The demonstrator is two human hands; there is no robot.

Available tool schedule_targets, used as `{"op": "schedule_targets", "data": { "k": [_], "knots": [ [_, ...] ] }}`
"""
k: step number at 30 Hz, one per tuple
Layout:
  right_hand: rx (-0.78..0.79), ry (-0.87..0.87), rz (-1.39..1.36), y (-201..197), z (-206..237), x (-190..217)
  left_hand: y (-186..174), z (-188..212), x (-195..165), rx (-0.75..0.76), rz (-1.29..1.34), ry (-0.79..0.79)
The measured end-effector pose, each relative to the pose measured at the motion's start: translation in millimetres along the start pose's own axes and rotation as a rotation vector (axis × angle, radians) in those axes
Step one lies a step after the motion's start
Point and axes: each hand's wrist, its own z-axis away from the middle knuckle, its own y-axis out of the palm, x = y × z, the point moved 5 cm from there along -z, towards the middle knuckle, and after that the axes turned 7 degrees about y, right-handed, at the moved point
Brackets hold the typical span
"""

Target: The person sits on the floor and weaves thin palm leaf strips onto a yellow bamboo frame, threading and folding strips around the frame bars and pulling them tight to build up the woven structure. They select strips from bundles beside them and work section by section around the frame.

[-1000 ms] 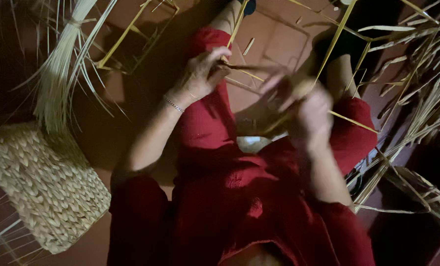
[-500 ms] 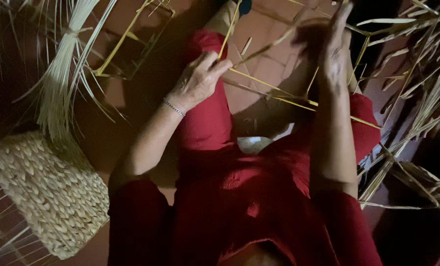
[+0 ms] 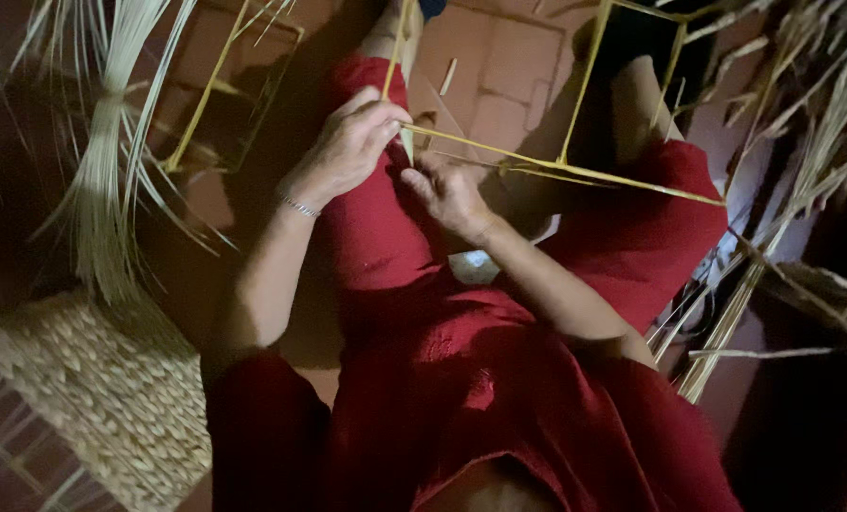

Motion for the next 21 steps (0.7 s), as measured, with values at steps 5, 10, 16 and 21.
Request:
{"op": "schedule_targets", "data": {
  "k": [5, 10, 16, 21],
  "knots": [
    [-0.088, 0.057, 0.317, 32, 39, -3, -5, 18, -6, -0.044, -0.010, -0.044],
    [0.027, -0.229, 0.095, 36, 88, 41, -12, 42, 4, 0.019, -0.154, -0.006],
    [-0.404, 0.016, 0.056, -64, 162, 27, -36, 66, 33, 0.115, -0.083, 0.047],
    [-1.082, 0.526, 0.042, -161, 288, -51, -42, 84, 52, 0.032, 0.252, -0.263]
  ]
}}
